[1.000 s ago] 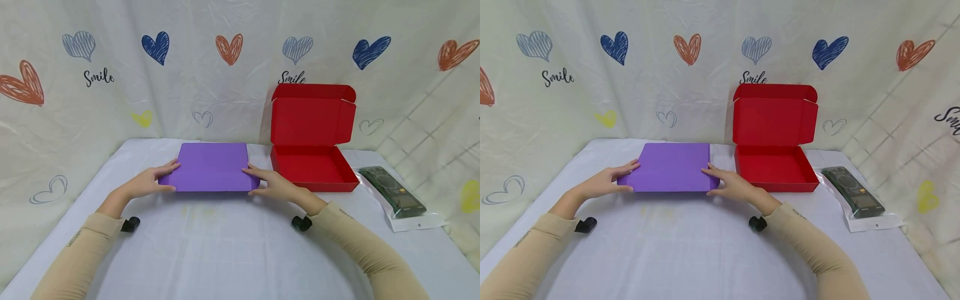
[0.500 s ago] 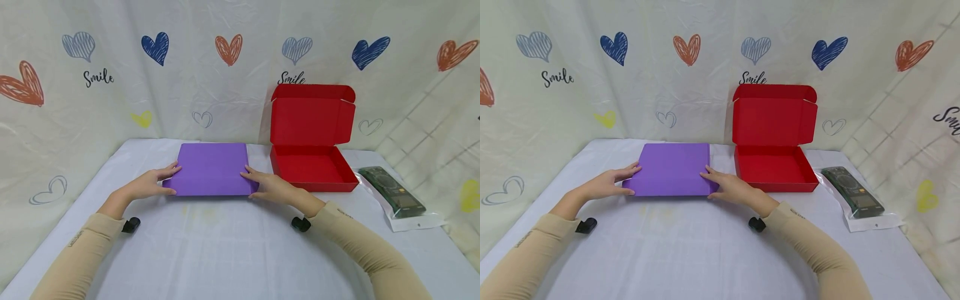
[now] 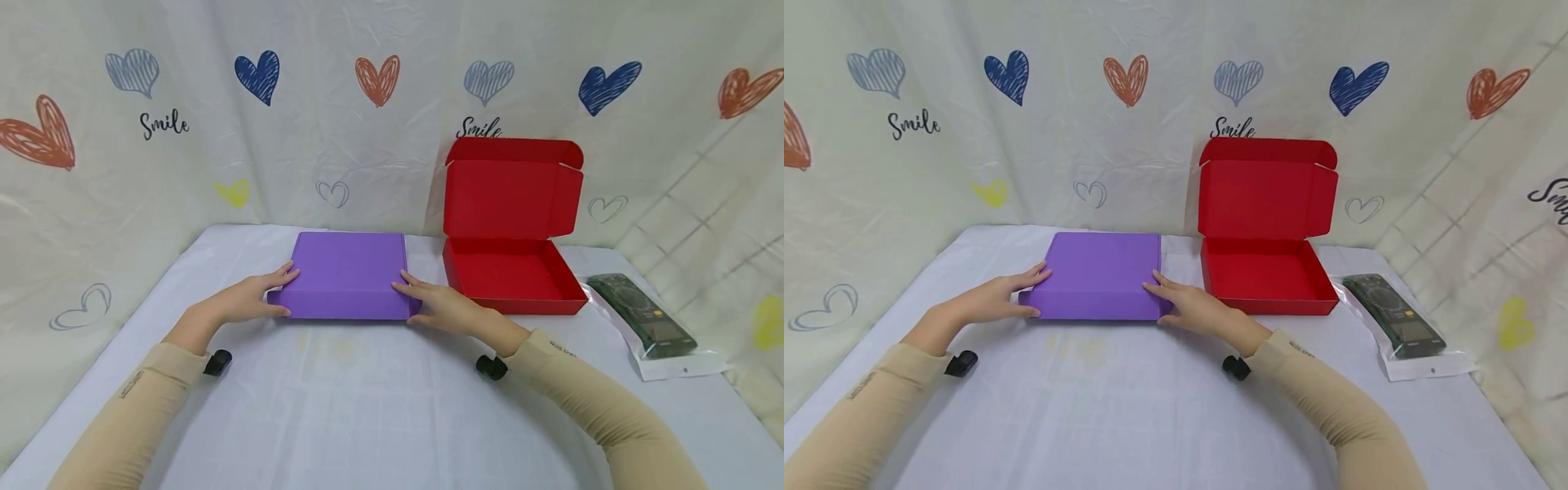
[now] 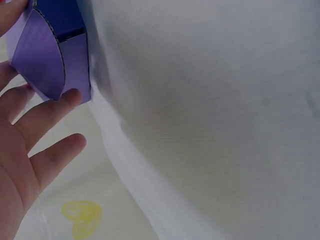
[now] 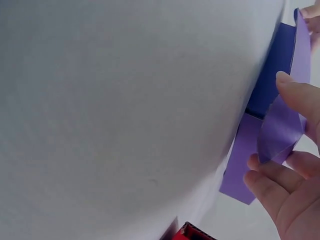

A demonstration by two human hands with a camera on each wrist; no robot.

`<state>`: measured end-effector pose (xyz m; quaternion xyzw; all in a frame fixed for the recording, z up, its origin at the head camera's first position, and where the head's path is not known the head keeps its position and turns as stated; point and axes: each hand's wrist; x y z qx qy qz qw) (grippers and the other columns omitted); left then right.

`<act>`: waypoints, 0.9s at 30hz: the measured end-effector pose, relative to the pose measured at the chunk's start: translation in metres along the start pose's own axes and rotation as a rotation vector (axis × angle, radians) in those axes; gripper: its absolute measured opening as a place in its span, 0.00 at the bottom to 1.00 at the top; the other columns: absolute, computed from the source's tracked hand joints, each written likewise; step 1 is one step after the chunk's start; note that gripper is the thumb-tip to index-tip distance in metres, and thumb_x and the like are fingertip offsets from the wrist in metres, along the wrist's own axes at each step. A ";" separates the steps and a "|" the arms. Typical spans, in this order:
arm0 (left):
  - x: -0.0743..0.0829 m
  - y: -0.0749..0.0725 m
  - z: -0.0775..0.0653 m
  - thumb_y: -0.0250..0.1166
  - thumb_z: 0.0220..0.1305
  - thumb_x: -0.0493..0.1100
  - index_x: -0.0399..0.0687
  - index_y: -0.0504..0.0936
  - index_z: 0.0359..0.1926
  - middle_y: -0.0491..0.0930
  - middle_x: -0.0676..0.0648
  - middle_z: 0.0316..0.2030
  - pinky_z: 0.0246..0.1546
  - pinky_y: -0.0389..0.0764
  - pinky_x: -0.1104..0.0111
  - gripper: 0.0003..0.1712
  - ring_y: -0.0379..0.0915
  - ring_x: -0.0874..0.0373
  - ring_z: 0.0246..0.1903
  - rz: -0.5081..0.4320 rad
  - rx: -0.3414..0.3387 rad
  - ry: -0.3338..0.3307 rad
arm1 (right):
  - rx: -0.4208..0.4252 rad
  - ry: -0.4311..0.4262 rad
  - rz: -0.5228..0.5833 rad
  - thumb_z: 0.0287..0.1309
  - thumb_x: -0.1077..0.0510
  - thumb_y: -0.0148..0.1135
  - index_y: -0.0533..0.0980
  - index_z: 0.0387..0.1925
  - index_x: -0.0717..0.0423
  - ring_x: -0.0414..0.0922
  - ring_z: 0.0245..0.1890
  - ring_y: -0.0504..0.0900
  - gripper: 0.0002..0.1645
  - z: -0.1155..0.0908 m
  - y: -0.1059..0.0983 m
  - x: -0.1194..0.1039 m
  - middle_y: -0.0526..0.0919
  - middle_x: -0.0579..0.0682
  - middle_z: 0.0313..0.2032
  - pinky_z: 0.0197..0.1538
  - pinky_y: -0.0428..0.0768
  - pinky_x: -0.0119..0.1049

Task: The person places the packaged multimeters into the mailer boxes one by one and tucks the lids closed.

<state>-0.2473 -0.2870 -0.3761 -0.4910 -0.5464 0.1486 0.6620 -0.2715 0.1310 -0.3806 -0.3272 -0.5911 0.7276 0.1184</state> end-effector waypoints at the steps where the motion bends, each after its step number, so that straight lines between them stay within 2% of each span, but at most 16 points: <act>1: 0.000 -0.001 0.001 0.71 0.67 0.48 0.45 0.54 0.80 0.41 0.43 0.81 0.74 0.49 0.42 0.49 0.39 0.38 0.78 0.001 -0.003 -0.004 | 0.005 -0.006 -0.005 0.63 0.56 0.73 0.63 0.76 0.58 0.57 0.68 0.73 0.45 0.000 0.000 0.000 0.55 0.62 0.77 0.60 0.79 0.42; 6: -0.003 -0.002 0.005 0.70 0.68 0.49 0.44 0.53 0.80 0.40 0.41 0.81 0.74 0.49 0.41 0.49 0.38 0.37 0.78 0.001 -0.007 -0.015 | 0.019 -0.015 -0.025 0.62 0.57 0.74 0.64 0.76 0.58 0.59 0.68 0.72 0.45 0.004 -0.002 -0.002 0.58 0.63 0.76 0.61 0.79 0.44; 11: -0.006 0.000 0.011 0.70 0.68 0.48 0.41 0.53 0.80 0.39 0.38 0.81 0.73 0.48 0.41 0.49 0.39 0.35 0.77 0.004 0.019 -0.010 | 0.007 0.026 -0.040 0.63 0.57 0.72 0.62 0.77 0.58 0.59 0.65 0.76 0.45 0.010 -0.002 -0.004 0.56 0.64 0.77 0.55 0.82 0.41; 13: -0.006 0.000 0.013 0.70 0.68 0.49 0.41 0.53 0.80 0.39 0.37 0.81 0.73 0.48 0.41 0.50 0.40 0.34 0.77 0.001 0.027 -0.013 | 0.005 0.054 -0.051 0.63 0.58 0.72 0.61 0.77 0.58 0.57 0.56 0.83 0.46 0.012 -0.001 -0.004 0.56 0.66 0.76 0.50 0.84 0.38; 15: -0.006 0.000 0.013 0.70 0.68 0.49 0.41 0.52 0.80 0.39 0.36 0.80 0.73 0.48 0.40 0.50 0.40 0.33 0.77 0.002 0.031 -0.015 | 0.012 0.084 -0.058 0.63 0.58 0.73 0.62 0.77 0.57 0.52 0.42 0.88 0.46 0.014 0.000 -0.004 0.57 0.68 0.75 0.45 0.84 0.36; 16: -0.005 0.000 0.013 0.70 0.68 0.49 0.41 0.52 0.80 0.39 0.37 0.81 0.73 0.48 0.41 0.50 0.39 0.34 0.77 0.000 0.031 -0.023 | 0.020 0.100 -0.056 0.62 0.58 0.73 0.62 0.77 0.57 0.49 0.35 0.87 0.46 0.014 0.000 -0.004 0.58 0.69 0.74 0.43 0.84 0.35; 18: -0.005 0.000 0.014 0.70 0.68 0.48 0.42 0.51 0.81 0.38 0.38 0.81 0.73 0.48 0.41 0.50 0.39 0.34 0.77 -0.004 0.031 -0.033 | 0.039 0.138 -0.038 0.62 0.58 0.74 0.62 0.77 0.57 0.42 0.22 0.80 0.47 0.014 0.001 -0.005 0.62 0.71 0.72 0.38 0.83 0.34; 19: -0.005 0.000 0.014 0.70 0.68 0.49 0.42 0.51 0.81 0.38 0.38 0.81 0.73 0.48 0.40 0.50 0.38 0.34 0.77 -0.003 0.031 -0.031 | 0.047 0.158 -0.029 0.61 0.58 0.74 0.62 0.77 0.58 0.39 0.20 0.76 0.47 0.014 0.001 -0.005 0.70 0.72 0.67 0.36 0.81 0.33; 21: -0.004 -0.001 0.014 0.69 0.69 0.49 0.43 0.50 0.81 0.37 0.39 0.81 0.74 0.48 0.41 0.50 0.38 0.35 0.77 -0.003 0.030 -0.035 | 0.055 0.208 -0.014 0.61 0.56 0.74 0.61 0.77 0.60 0.37 0.17 0.67 0.48 0.013 0.001 -0.005 0.84 0.67 0.49 0.31 0.76 0.32; 22: -0.004 -0.001 0.015 0.69 0.69 0.48 0.44 0.50 0.81 0.37 0.40 0.81 0.74 0.47 0.42 0.50 0.38 0.36 0.78 -0.005 0.030 -0.037 | 0.055 0.232 -0.007 0.61 0.56 0.74 0.61 0.77 0.61 0.38 0.17 0.64 0.49 0.012 0.001 -0.005 0.85 0.63 0.37 0.28 0.73 0.32; 23: -0.004 -0.001 0.015 0.69 0.69 0.49 0.43 0.50 0.81 0.37 0.39 0.81 0.74 0.47 0.41 0.50 0.38 0.35 0.78 -0.005 0.029 -0.032 | 0.050 0.257 -0.001 0.61 0.55 0.74 0.60 0.77 0.61 0.39 0.17 0.61 0.49 0.012 0.001 -0.006 0.82 0.58 0.28 0.26 0.69 0.32; 24: -0.004 -0.001 0.015 0.69 0.69 0.49 0.43 0.50 0.81 0.36 0.39 0.81 0.74 0.47 0.41 0.50 0.38 0.35 0.77 -0.004 0.027 -0.029 | 0.042 0.280 0.002 0.61 0.54 0.74 0.60 0.77 0.61 0.39 0.18 0.62 0.50 0.011 0.001 -0.006 0.77 0.54 0.23 0.26 0.68 0.32; 25: -0.003 0.000 0.015 0.69 0.69 0.49 0.43 0.50 0.81 0.36 0.39 0.81 0.74 0.47 0.41 0.50 0.37 0.35 0.77 -0.009 0.024 -0.030 | 0.033 0.297 0.005 0.61 0.53 0.74 0.59 0.77 0.62 0.41 0.18 0.62 0.50 0.011 0.001 -0.006 0.73 0.51 0.20 0.25 0.65 0.32; 27: -0.003 0.000 0.014 0.69 0.69 0.49 0.43 0.50 0.81 0.36 0.39 0.81 0.74 0.47 0.41 0.50 0.37 0.35 0.78 -0.016 0.020 -0.029 | 0.024 0.319 0.023 0.61 0.51 0.74 0.60 0.77 0.63 0.41 0.22 0.67 0.50 0.011 0.002 -0.005 0.81 0.52 0.26 0.26 0.66 0.31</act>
Point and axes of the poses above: each hand's wrist, its own z-axis towards the middle knuckle, its own y-axis out of the palm, x = y × z
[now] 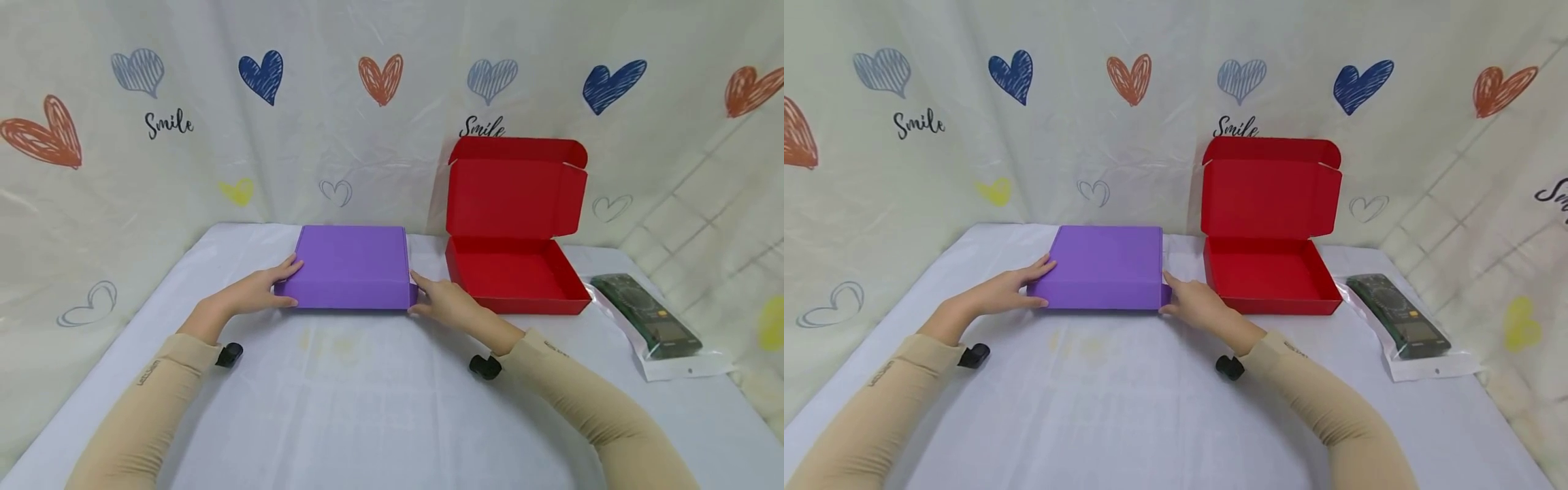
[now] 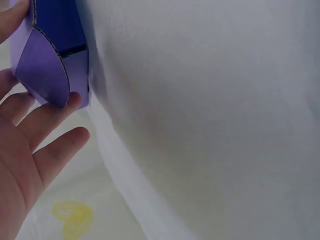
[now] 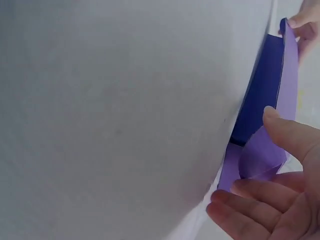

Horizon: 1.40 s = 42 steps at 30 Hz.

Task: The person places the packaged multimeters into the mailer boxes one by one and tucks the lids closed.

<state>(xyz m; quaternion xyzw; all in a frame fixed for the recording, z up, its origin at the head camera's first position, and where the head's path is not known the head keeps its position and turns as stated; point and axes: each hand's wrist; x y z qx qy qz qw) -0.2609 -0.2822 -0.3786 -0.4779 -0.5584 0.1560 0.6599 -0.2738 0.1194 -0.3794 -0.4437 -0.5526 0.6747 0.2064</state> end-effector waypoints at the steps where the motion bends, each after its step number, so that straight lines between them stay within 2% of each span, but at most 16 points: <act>1: 0.000 0.000 0.000 0.69 0.69 0.49 0.42 0.51 0.81 0.36 0.38 0.81 0.73 0.47 0.40 0.50 0.37 0.34 0.77 -0.004 -0.003 0.004 | -0.012 0.010 0.017 0.62 0.51 0.74 0.60 0.77 0.63 0.43 0.24 0.68 0.50 0.000 0.000 0.000 0.82 0.54 0.29 0.26 0.66 0.31; 4: 0.002 0.000 0.000 0.69 0.69 0.49 0.42 0.51 0.81 0.36 0.38 0.81 0.74 0.48 0.41 0.50 0.39 0.34 0.77 -0.023 -0.011 0.006 | -0.049 0.035 0.082 0.64 0.50 0.72 0.60 0.76 0.63 0.46 0.30 0.71 0.48 0.000 0.000 0.002 0.83 0.61 0.39 0.29 0.66 0.32; 7: 0.003 0.000 0.000 0.69 0.70 0.47 0.41 0.50 0.81 0.36 0.37 0.81 0.73 0.51 0.42 0.49 0.44 0.32 0.76 -0.047 -0.020 0.012 | -0.078 0.049 0.166 0.66 0.50 0.70 0.60 0.76 0.63 0.50 0.40 0.79 0.46 0.001 -0.001 0.004 0.83 0.65 0.51 0.31 0.69 0.34; 8: 0.003 -0.001 0.000 0.69 0.70 0.47 0.41 0.50 0.81 0.35 0.37 0.81 0.73 0.52 0.43 0.49 0.46 0.32 0.75 -0.056 -0.023 0.011 | -0.080 0.048 0.192 0.66 0.50 0.70 0.60 0.76 0.63 0.52 0.48 0.81 0.46 0.001 -0.001 0.005 0.81 0.65 0.58 0.34 0.74 0.33; 10: 0.003 -0.001 0.001 0.69 0.70 0.46 0.41 0.50 0.81 0.35 0.37 0.81 0.73 0.53 0.43 0.50 0.49 0.31 0.74 -0.075 -0.030 0.008 | -0.079 0.039 0.247 0.66 0.51 0.69 0.61 0.76 0.63 0.55 0.61 0.79 0.45 0.001 -0.001 0.007 0.75 0.63 0.66 0.45 0.82 0.37; 13: 0.003 -0.002 0.002 0.69 0.69 0.45 0.40 0.49 0.81 0.35 0.37 0.81 0.73 0.55 0.43 0.50 0.51 0.30 0.73 -0.094 -0.038 0.004 | -0.084 0.024 0.313 0.66 0.52 0.70 0.61 0.75 0.65 0.57 0.67 0.74 0.45 0.001 -0.001 0.010 0.74 0.62 0.67 0.62 0.78 0.46; 16: 0.002 -0.001 0.004 0.69 0.69 0.44 0.38 0.49 0.80 0.35 0.35 0.80 0.72 0.57 0.43 0.50 0.54 0.28 0.71 -0.108 -0.040 0.006 | -0.090 0.025 0.355 0.62 0.54 0.73 0.61 0.75 0.66 0.56 0.67 0.74 0.47 0.002 0.000 0.013 0.75 0.62 0.66 0.66 0.74 0.50; 19: 0.001 0.000 0.004 0.70 0.68 0.43 0.36 0.49 0.80 0.35 0.34 0.80 0.71 0.58 0.43 0.50 0.55 0.27 0.70 -0.122 -0.038 0.011 | -0.087 0.038 0.354 0.60 0.54 0.75 0.62 0.75 0.65 0.55 0.67 0.74 0.49 0.003 0.002 0.014 0.77 0.61 0.65 0.66 0.74 0.50; 26: 0.001 0.002 0.003 0.70 0.68 0.43 0.37 0.50 0.80 0.35 0.35 0.80 0.70 0.61 0.45 0.50 0.59 0.29 0.69 -0.146 -0.037 0.003 | -0.078 0.040 0.334 0.61 0.53 0.74 0.66 0.72 0.67 0.56 0.67 0.74 0.44 0.004 0.001 0.011 0.78 0.60 0.63 0.66 0.73 0.51; 32: 0.005 -0.002 0.001 0.69 0.69 0.43 0.36 0.48 0.80 0.32 0.35 0.80 0.65 0.71 0.49 0.50 0.64 0.32 0.68 -0.228 -0.063 -0.020 | -0.125 0.079 0.380 0.63 0.50 0.73 0.72 0.69 0.65 0.53 0.65 0.75 0.39 0.006 0.000 0.016 0.78 0.58 0.64 0.59 0.78 0.43; 35: 0.006 -0.004 0.001 0.69 0.69 0.44 0.36 0.48 0.80 0.32 0.36 0.80 0.66 0.71 0.50 0.50 0.65 0.33 0.68 -0.241 -0.070 -0.030 | -0.144 0.102 0.424 0.64 0.49 0.72 0.73 0.68 0.63 0.53 0.66 0.74 0.38 0.007 -0.001 0.018 0.78 0.56 0.65 0.58 0.78 0.42; 38: 0.005 -0.005 0.001 0.69 0.69 0.45 0.37 0.48 0.80 0.32 0.36 0.80 0.66 0.70 0.50 0.50 0.64 0.33 0.68 -0.237 -0.073 -0.032 | -0.154 0.104 0.456 0.64 0.48 0.71 0.73 0.68 0.62 0.54 0.68 0.71 0.37 0.006 -0.003 0.018 0.78 0.56 0.65 0.63 0.75 0.48; 42: 0.003 -0.007 0.003 0.68 0.69 0.46 0.38 0.48 0.80 0.32 0.37 0.80 0.67 0.68 0.48 0.51 0.62 0.32 0.69 -0.240 -0.075 -0.042 | -0.153 0.106 0.482 0.66 0.49 0.70 0.74 0.67 0.62 0.55 0.68 0.71 0.34 0.005 -0.005 0.018 0.78 0.56 0.64 0.65 0.74 0.49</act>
Point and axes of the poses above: each hand's wrist, its own z-axis towards the middle knuckle, its own y-axis out of the palm, x = y × z
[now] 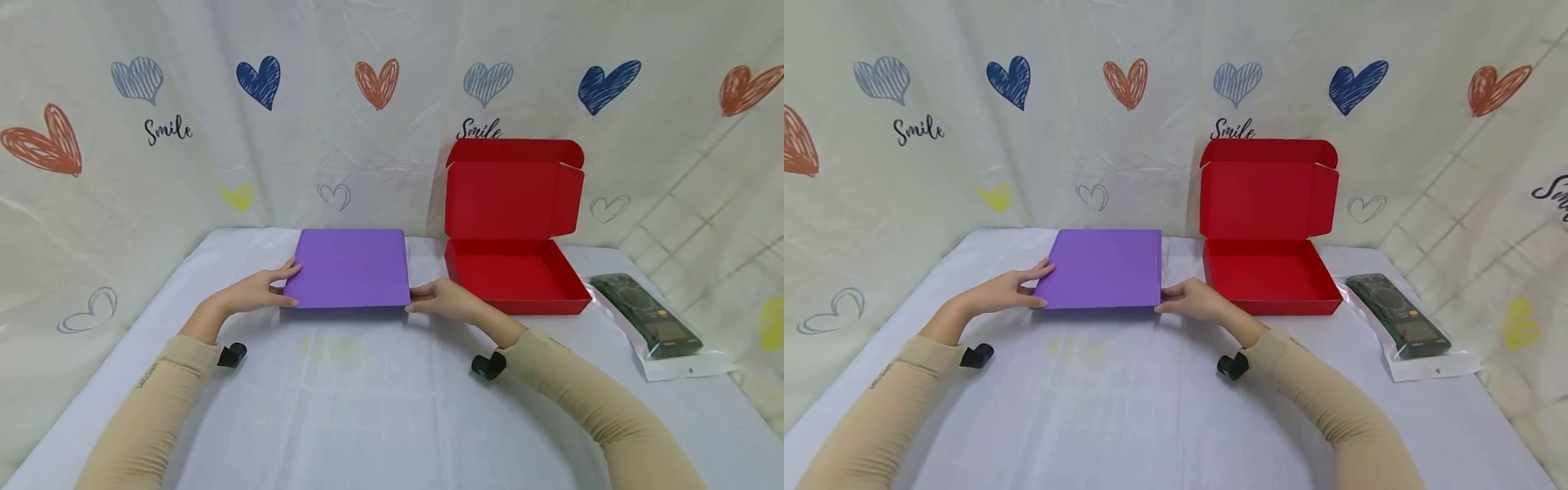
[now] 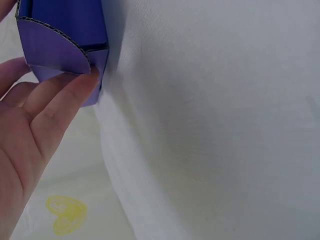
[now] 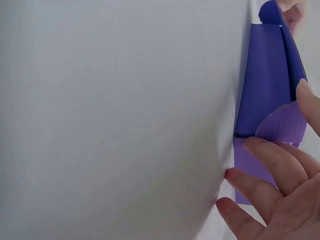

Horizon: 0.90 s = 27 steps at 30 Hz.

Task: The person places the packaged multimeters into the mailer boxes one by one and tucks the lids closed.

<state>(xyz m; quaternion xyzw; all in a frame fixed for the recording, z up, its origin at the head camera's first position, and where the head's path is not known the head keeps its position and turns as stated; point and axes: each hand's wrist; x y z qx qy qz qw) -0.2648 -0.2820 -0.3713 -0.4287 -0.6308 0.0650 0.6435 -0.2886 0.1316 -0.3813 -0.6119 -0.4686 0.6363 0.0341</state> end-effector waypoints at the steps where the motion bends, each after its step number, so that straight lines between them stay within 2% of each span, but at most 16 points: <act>1: 0.000 0.000 0.000 0.68 0.69 0.46 0.38 0.47 0.80 0.32 0.38 0.81 0.68 0.67 0.48 0.51 0.62 0.32 0.69 -0.005 -0.002 -0.003 | 0.001 0.001 0.001 0.66 0.49 0.69 0.75 0.66 0.62 0.55 0.68 0.72 0.33 0.000 0.000 0.000 0.79 0.56 0.64 0.64 0.75 0.49; 7: 0.001 -0.002 0.000 0.68 0.69 0.45 0.39 0.47 0.80 0.31 0.39 0.81 0.68 0.65 0.46 0.51 0.60 0.32 0.70 -0.024 -0.002 -0.013 | 0.017 -0.011 -0.015 0.67 0.50 0.68 0.77 0.64 0.62 0.54 0.63 0.76 0.30 -0.001 0.002 -0.001 0.81 0.56 0.62 0.57 0.78 0.44; 12: 0.000 0.000 -0.001 0.69 0.69 0.45 0.40 0.46 0.81 0.30 0.38 0.81 0.69 0.65 0.47 0.51 0.61 0.33 0.70 -0.029 0.008 -0.008 | 0.068 -0.025 -0.026 0.66 0.51 0.70 0.79 0.62 0.63 0.54 0.62 0.78 0.29 -0.003 0.004 -0.001 0.84 0.55 0.57 0.61 0.78 0.47; 15: -0.002 0.001 -0.001 0.69 0.69 0.46 0.41 0.46 0.81 0.30 0.39 0.81 0.68 0.65 0.47 0.52 0.61 0.34 0.70 -0.029 0.011 -0.003 | 0.079 -0.022 0.003 0.65 0.53 0.70 0.80 0.60 0.63 0.52 0.58 0.82 0.26 -0.004 0.006 -0.002 0.87 0.54 0.52 0.61 0.78 0.48; 20: -0.003 0.003 -0.001 0.70 0.68 0.46 0.42 0.47 0.81 0.30 0.40 0.81 0.68 0.65 0.48 0.53 0.58 0.34 0.71 -0.030 0.017 0.005 | 0.097 -0.027 0.065 0.65 0.56 0.71 0.76 0.56 0.59 0.49 0.50 0.85 0.21 -0.006 0.005 -0.004 0.89 0.53 0.46 0.54 0.78 0.46; 27: -0.002 0.005 -0.001 0.71 0.67 0.45 0.41 0.47 0.81 0.30 0.40 0.81 0.71 0.61 0.47 0.53 0.53 0.32 0.73 -0.002 0.029 0.016 | 0.113 -0.039 0.087 0.64 0.53 0.72 0.69 0.63 0.58 0.48 0.47 0.85 0.32 0.000 0.004 -0.005 0.89 0.51 0.43 0.56 0.79 0.48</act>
Point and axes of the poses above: each hand's wrist, its own z-axis towards the middle knuckle, its own y-axis out of the palm, x = y × z
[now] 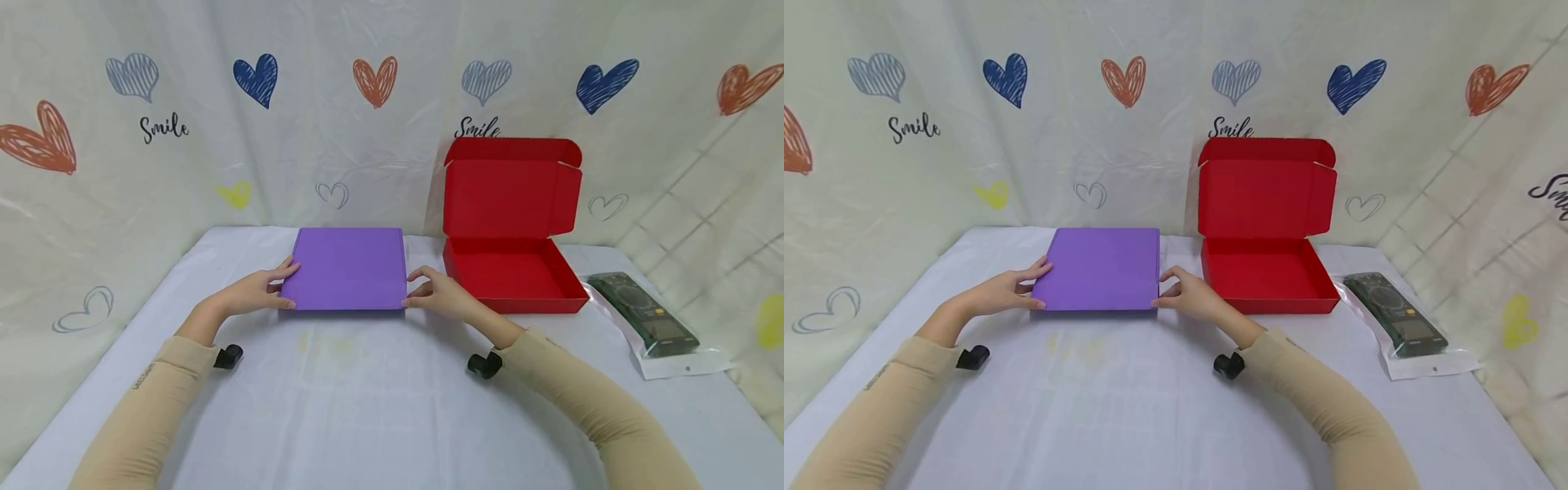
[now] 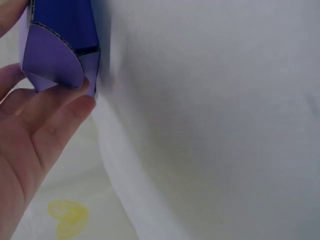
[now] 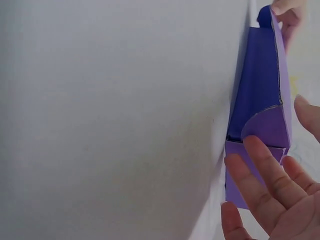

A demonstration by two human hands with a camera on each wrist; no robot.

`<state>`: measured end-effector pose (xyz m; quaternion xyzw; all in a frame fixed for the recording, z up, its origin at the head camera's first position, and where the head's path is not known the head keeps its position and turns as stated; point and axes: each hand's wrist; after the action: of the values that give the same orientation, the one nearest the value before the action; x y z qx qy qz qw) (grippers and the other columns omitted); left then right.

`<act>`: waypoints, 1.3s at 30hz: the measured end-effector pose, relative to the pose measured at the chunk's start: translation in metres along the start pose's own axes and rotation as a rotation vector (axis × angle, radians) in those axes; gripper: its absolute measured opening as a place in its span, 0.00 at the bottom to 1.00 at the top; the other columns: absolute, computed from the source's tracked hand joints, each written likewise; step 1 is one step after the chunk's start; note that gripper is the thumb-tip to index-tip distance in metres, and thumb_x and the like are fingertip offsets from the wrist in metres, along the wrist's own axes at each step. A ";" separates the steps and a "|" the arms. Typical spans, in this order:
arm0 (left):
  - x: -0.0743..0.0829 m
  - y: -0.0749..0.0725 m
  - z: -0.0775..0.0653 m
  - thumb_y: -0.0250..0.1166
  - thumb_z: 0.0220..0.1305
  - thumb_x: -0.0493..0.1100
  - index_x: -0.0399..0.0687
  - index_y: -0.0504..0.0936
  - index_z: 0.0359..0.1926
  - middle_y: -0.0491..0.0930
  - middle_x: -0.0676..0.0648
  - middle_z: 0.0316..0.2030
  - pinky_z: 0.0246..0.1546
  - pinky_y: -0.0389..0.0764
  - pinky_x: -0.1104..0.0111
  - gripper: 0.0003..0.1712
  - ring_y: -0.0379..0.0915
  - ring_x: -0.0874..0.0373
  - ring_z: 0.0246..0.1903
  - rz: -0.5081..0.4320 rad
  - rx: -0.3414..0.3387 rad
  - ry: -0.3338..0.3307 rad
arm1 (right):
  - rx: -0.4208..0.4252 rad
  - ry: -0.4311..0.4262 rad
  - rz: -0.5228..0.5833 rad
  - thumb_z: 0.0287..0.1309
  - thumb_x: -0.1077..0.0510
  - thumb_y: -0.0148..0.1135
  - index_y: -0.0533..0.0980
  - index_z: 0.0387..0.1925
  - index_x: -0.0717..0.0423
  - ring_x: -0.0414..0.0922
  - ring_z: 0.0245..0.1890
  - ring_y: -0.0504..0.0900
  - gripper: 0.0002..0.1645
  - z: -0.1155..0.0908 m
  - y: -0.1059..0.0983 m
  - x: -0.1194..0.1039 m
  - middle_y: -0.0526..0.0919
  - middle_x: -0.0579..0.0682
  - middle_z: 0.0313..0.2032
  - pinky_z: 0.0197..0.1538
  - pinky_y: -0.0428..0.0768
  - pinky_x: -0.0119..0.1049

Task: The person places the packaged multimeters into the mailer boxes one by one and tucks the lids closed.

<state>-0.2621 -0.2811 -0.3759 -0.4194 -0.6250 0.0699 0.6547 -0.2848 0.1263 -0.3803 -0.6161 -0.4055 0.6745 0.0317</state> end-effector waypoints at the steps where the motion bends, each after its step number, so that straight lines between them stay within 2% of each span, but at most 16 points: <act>1: 0.001 0.000 0.000 0.71 0.67 0.45 0.40 0.47 0.81 0.31 0.39 0.81 0.71 0.60 0.47 0.53 0.53 0.31 0.73 0.009 0.003 0.003 | -0.001 -0.010 -0.009 0.64 0.53 0.72 0.68 0.66 0.58 0.48 0.47 0.85 0.34 0.001 0.000 0.000 0.89 0.51 0.43 0.56 0.79 0.48; 5: 0.002 0.002 -0.003 0.72 0.67 0.46 0.39 0.48 0.81 0.32 0.37 0.81 0.71 0.59 0.46 0.53 0.53 0.30 0.72 0.066 0.023 0.008 | 0.000 -0.056 -0.082 0.64 0.54 0.72 0.65 0.75 0.53 0.49 0.46 0.85 0.42 0.006 0.001 -0.001 0.88 0.52 0.42 0.53 0.81 0.46; 8: 0.003 0.004 -0.006 0.71 0.67 0.48 0.39 0.50 0.80 0.35 0.34 0.80 0.71 0.58 0.44 0.53 0.54 0.30 0.72 0.133 0.049 0.010 | -0.022 -0.076 -0.141 0.64 0.54 0.71 0.63 0.77 0.50 0.49 0.45 0.84 0.44 0.010 0.001 -0.003 0.86 0.52 0.42 0.47 0.82 0.41; 13: 0.006 0.006 -0.012 0.72 0.67 0.51 0.36 0.51 0.80 0.50 0.28 0.76 0.69 0.61 0.43 0.53 0.58 0.31 0.71 0.226 0.106 -0.009 | -0.064 -0.068 -0.193 0.65 0.53 0.71 0.61 0.79 0.48 0.47 0.44 0.83 0.45 0.014 0.002 -0.006 0.85 0.52 0.42 0.44 0.81 0.37; 14: 0.007 0.006 -0.013 0.72 0.66 0.52 0.36 0.51 0.80 0.54 0.28 0.75 0.69 0.62 0.43 0.54 0.60 0.32 0.70 0.236 0.118 -0.030 | -0.065 -0.064 -0.199 0.65 0.53 0.71 0.61 0.79 0.47 0.47 0.44 0.83 0.45 0.014 0.002 -0.007 0.85 0.51 0.42 0.44 0.80 0.37; 18: 0.009 0.008 -0.016 0.72 0.65 0.54 0.32 0.52 0.79 0.63 0.26 0.70 0.66 0.67 0.43 0.55 0.65 0.32 0.68 0.232 0.171 -0.117 | -0.066 -0.057 -0.203 0.65 0.54 0.71 0.60 0.79 0.47 0.45 0.42 0.82 0.46 0.014 0.002 -0.008 0.85 0.51 0.41 0.42 0.79 0.36; 20: 0.010 0.010 -0.017 0.72 0.65 0.54 0.30 0.55 0.77 0.66 0.27 0.68 0.65 0.69 0.43 0.53 0.66 0.33 0.67 0.206 0.192 -0.169 | -0.069 -0.058 -0.201 0.65 0.54 0.70 0.59 0.79 0.48 0.45 0.42 0.82 0.46 0.014 0.002 -0.007 0.85 0.51 0.41 0.42 0.79 0.36; 22: 0.010 0.011 -0.018 0.72 0.64 0.54 0.28 0.60 0.75 0.69 0.27 0.67 0.64 0.71 0.44 0.51 0.68 0.33 0.66 0.191 0.193 -0.194 | -0.071 -0.055 -0.200 0.65 0.54 0.70 0.59 0.79 0.48 0.45 0.41 0.82 0.46 0.014 0.002 -0.007 0.85 0.51 0.41 0.42 0.78 0.36; 27: 0.008 0.014 -0.019 0.78 0.58 0.50 0.28 0.68 0.70 0.71 0.28 0.65 0.62 0.73 0.45 0.48 0.72 0.33 0.63 0.174 0.178 -0.180 | -0.071 -0.039 -0.202 0.66 0.54 0.70 0.59 0.79 0.47 0.45 0.41 0.82 0.46 0.013 0.001 -0.007 0.86 0.50 0.41 0.42 0.78 0.36; 33: 0.008 0.016 -0.018 0.78 0.56 0.48 0.34 0.73 0.61 0.77 0.30 0.61 0.60 0.74 0.44 0.37 0.75 0.35 0.60 0.182 0.212 -0.184 | -0.075 -0.029 -0.189 0.65 0.54 0.70 0.59 0.79 0.47 0.45 0.40 0.81 0.46 0.012 0.000 -0.007 0.86 0.50 0.40 0.42 0.77 0.37; 39: 0.010 0.012 -0.021 0.78 0.57 0.51 0.33 0.76 0.62 0.81 0.32 0.56 0.56 0.76 0.46 0.39 0.77 0.38 0.57 0.191 0.182 -0.183 | -0.088 -0.030 -0.176 0.65 0.53 0.71 0.59 0.79 0.48 0.44 0.39 0.81 0.46 0.012 0.000 -0.006 0.86 0.49 0.39 0.41 0.76 0.36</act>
<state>-0.2366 -0.2770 -0.3728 -0.4078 -0.6303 0.2262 0.6207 -0.2934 0.1170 -0.3770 -0.5687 -0.4876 0.6599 0.0574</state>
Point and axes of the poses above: each hand's wrist, its own z-axis towards the middle knuckle, its own y-axis out of the palm, x = y × z
